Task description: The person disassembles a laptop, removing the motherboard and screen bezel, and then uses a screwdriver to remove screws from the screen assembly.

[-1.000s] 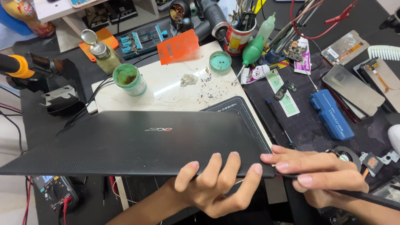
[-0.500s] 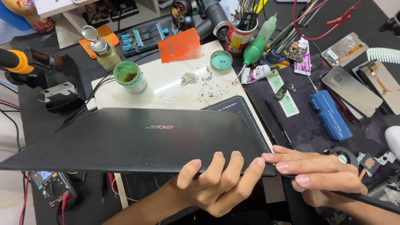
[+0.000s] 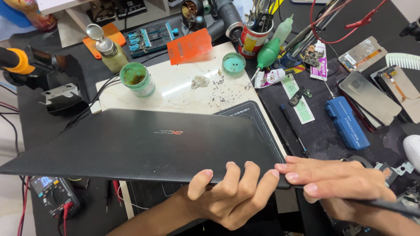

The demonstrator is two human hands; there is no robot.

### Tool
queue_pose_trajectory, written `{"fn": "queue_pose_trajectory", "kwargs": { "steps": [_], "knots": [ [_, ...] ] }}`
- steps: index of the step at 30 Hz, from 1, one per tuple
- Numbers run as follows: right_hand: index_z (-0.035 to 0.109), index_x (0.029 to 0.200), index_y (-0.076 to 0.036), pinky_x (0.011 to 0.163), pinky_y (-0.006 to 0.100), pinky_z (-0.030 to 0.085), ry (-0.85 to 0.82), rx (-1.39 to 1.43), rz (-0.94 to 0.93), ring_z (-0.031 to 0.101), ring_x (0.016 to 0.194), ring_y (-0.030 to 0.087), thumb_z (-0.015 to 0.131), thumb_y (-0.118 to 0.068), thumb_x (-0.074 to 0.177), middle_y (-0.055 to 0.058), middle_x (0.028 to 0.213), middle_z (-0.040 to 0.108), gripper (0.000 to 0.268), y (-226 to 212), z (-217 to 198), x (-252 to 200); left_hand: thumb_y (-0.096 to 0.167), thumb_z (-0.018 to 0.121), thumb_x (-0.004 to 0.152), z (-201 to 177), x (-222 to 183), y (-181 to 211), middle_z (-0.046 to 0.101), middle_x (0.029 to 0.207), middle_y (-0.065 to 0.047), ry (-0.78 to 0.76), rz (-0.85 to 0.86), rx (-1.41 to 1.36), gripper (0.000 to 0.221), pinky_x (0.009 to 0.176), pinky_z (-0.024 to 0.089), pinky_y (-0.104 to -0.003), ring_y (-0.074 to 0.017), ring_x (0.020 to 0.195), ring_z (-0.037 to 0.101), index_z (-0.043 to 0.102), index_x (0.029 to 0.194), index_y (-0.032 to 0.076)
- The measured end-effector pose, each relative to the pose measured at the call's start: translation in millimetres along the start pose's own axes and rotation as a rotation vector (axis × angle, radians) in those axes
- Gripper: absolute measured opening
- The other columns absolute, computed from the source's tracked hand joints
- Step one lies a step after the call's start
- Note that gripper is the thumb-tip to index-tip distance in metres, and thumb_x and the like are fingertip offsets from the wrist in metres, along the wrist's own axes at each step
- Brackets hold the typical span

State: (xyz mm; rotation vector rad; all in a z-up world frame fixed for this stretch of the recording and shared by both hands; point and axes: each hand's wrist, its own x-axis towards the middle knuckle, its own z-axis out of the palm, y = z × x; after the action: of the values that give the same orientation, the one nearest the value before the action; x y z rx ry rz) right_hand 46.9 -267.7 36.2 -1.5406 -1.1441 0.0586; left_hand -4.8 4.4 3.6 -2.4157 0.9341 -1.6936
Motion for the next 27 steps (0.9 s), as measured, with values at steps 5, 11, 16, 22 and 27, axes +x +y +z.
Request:
{"fn": "queue_pose_trajectory", "kwargs": {
  "steps": [5,11,16,22,27],
  "knots": [
    [0.057,0.121,-0.001,0.107,0.061,0.056,-0.046,-0.202,-0.100,0.071,0.119,0.044,0.062,-0.003,0.095,0.023,0.125,0.067,0.027,-17.6,6.6,3.4,0.020,0.065,0.100,-2.1,3.3,2.3,0.067,0.099,0.007,0.005,-0.004,0.002,0.021,0.117,0.018,-0.051,-0.0096,0.093,0.057,0.072,0.119,0.018],
    [0.053,0.122,0.004,0.101,0.061,0.057,-0.089,-0.516,-0.304,0.067,0.117,0.049,0.065,-0.001,0.095,0.026,0.125,0.061,0.030,-13.2,14.4,6.5,0.023,0.067,0.099,-3.6,5.6,1.4,0.066,0.095,0.009,0.010,-0.001,0.028,0.019,0.117,0.017,-0.050,-0.0085,0.090,0.056,0.071,0.117,0.019],
    [0.053,0.117,0.006,0.097,0.062,0.060,-0.018,-0.531,-0.424,0.069,0.112,0.050,0.063,-0.003,0.097,0.028,0.124,0.059,0.025,-4.1,23.3,7.2,0.021,0.064,0.100,3.0,-5.1,3.7,0.067,0.097,0.007,0.020,0.027,0.039,0.020,0.119,0.015,-0.053,-0.0095,0.092,0.057,0.071,0.118,0.017],
    [0.055,0.112,0.004,0.096,0.060,0.061,-0.024,-0.451,-0.339,0.071,0.110,0.048,0.065,0.002,0.099,0.027,0.119,0.063,0.017,11.9,13.5,1.2,0.023,0.059,0.098,12.2,-8.3,4.2,0.065,0.094,0.008,0.067,0.043,0.092,0.022,0.119,0.017,-0.055,-0.0096,0.090,0.056,0.070,0.117,0.018],
    [0.056,0.107,-0.005,0.099,0.058,0.061,0.034,-0.193,-0.108,0.073,0.111,0.044,0.060,-0.003,0.100,0.022,0.114,0.070,0.008,19.0,7.3,-14.1,0.023,0.059,0.099,11.5,-11.2,3.4,0.063,0.097,0.008,0.049,0.030,0.113,0.020,0.120,0.016,-0.057,-0.0094,0.091,0.056,0.069,0.117,0.019]
  ]
}}
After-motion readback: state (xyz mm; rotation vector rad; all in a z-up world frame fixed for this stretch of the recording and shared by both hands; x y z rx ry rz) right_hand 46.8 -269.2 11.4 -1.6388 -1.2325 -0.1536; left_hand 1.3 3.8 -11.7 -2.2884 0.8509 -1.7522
